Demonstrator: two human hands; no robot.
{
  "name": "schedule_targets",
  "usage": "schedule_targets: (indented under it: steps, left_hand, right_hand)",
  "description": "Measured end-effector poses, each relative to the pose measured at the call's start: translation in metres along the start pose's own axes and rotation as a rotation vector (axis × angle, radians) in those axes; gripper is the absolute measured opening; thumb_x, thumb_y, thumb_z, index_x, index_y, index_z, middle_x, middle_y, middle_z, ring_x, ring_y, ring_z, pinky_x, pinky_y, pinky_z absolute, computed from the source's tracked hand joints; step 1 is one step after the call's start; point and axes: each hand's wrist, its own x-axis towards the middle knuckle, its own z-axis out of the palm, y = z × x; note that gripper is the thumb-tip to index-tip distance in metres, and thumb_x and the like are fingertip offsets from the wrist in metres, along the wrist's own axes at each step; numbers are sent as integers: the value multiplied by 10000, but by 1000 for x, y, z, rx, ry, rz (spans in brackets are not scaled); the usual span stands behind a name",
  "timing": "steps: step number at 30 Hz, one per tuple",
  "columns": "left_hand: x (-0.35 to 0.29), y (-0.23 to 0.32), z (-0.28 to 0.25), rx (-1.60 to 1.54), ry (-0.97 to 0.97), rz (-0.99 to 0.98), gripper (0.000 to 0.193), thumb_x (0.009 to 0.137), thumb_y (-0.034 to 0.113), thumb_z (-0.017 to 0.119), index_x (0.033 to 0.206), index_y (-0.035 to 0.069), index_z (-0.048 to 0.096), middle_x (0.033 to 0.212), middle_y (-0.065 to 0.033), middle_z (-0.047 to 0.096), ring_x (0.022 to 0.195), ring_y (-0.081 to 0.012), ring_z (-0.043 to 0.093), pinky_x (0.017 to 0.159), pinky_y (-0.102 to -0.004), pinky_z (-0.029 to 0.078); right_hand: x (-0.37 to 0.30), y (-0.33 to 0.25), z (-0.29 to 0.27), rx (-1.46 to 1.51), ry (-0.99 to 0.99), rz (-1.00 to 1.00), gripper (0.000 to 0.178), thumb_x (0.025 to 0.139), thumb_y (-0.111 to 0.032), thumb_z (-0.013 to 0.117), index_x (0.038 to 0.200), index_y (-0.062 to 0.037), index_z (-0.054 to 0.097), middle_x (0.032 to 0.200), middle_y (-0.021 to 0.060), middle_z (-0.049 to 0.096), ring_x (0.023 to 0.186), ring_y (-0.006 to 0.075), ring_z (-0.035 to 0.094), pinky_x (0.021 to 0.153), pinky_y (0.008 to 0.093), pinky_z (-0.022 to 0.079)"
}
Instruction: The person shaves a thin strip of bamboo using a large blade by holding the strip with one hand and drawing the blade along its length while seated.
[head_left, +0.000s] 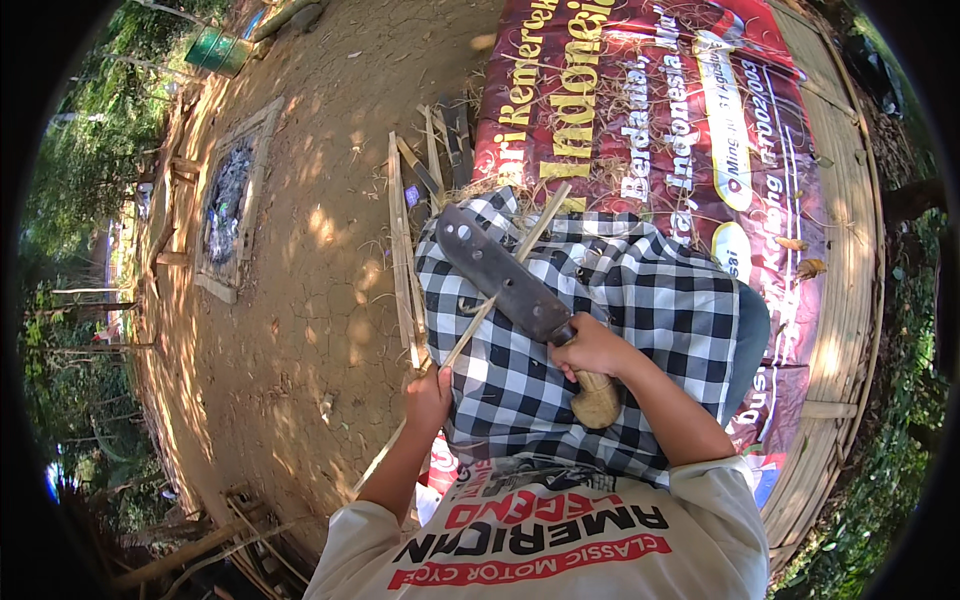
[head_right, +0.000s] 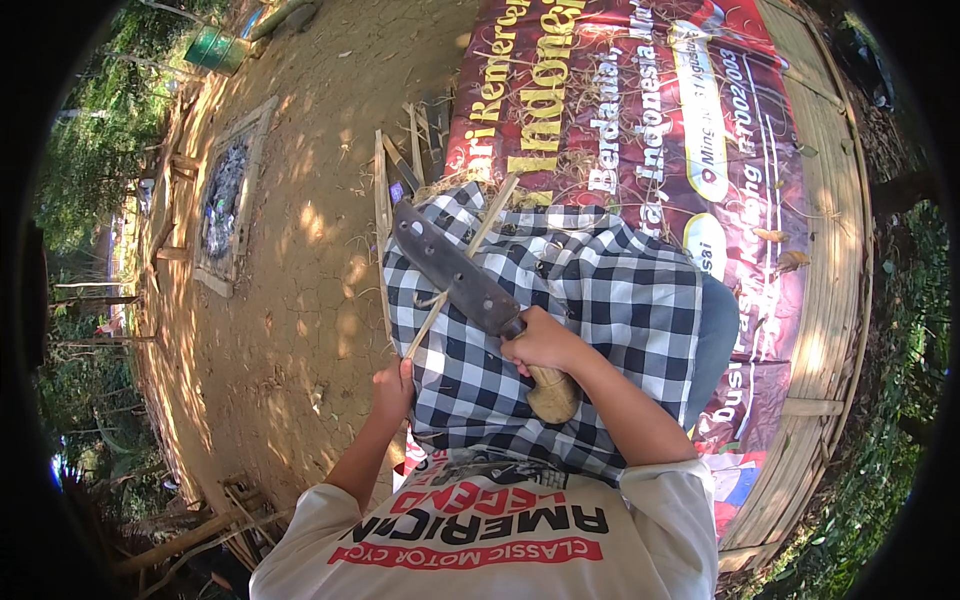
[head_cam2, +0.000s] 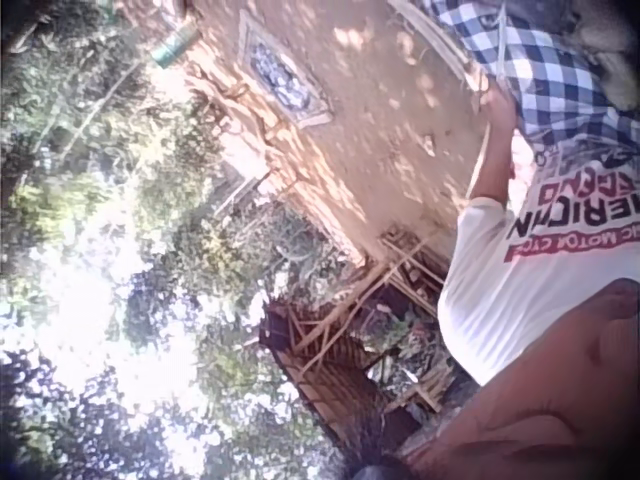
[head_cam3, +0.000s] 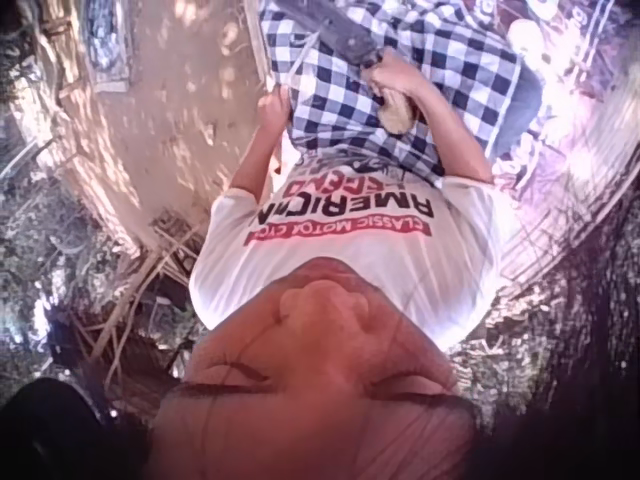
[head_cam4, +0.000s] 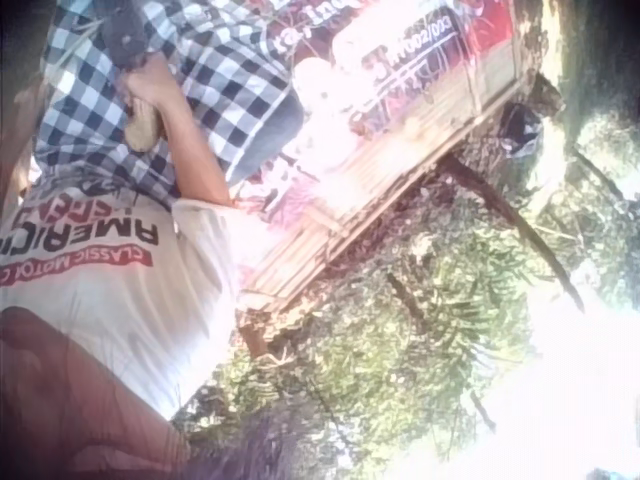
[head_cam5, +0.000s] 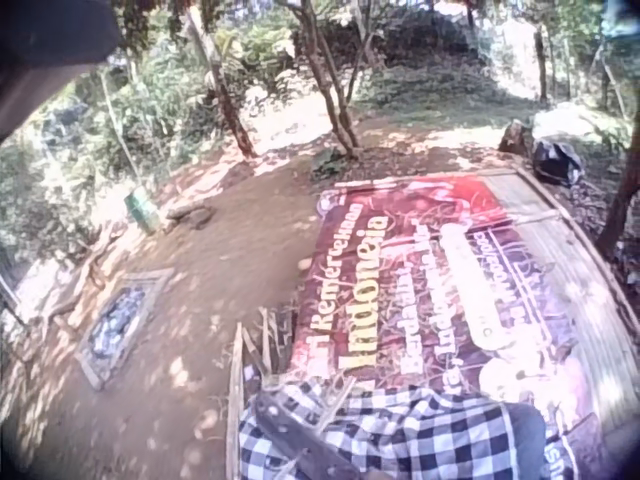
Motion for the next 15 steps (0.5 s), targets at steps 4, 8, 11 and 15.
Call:
schedule_targets:
  steps: [4, 8, 11, 15]
  left_hand:
    - [3, 12, -4, 0, -2, -13, 415, 993, 348, 409, 945, -14, 604, 666, -287, 581, 652, -484, 590, 588, -549, 453]
    - [3, 4, -2, -30, 6, 5, 451, 999, 372, 387, 899, -22, 582, 649, -278, 568, 632, -485, 579, 569, -545, 447]
    - [-2, 3, 1, 30, 32, -21, 415, 978, 377, 440, 843, 12, 586, 592, -255, 561, 591, -448, 599, 548, -526, 465]
    - [1, 3, 0, 0, 70, 36, 406, 970, 376, 468, 812, 23, 591, 575, -237, 548, 573, -440, 589, 532, -513, 457]
  right_hand:
    - [4, 4, -10, 160, -212, 119, 260, 690, 69, 625, 927, 92, 522, 667, 110, 575, 529, 205, 595, 478, 329, 496]
    - [3, 9, -14, 265, -249, 74, 348, 691, 74, 635, 1005, 91, 487, 700, 110, 572, 548, 217, 602, 476, 349, 511]
    - [-6, 3, -20, 332, -46, -58, 292, 687, 59, 636, 948, 67, 506, 678, 108, 567, 535, 214, 592, 487, 349, 514]
    - [2, 2, -35, 316, 139, -194, 201, 697, 45, 623, 869, 10, 525, 632, 95, 549, 516, 208, 573, 498, 339, 488]
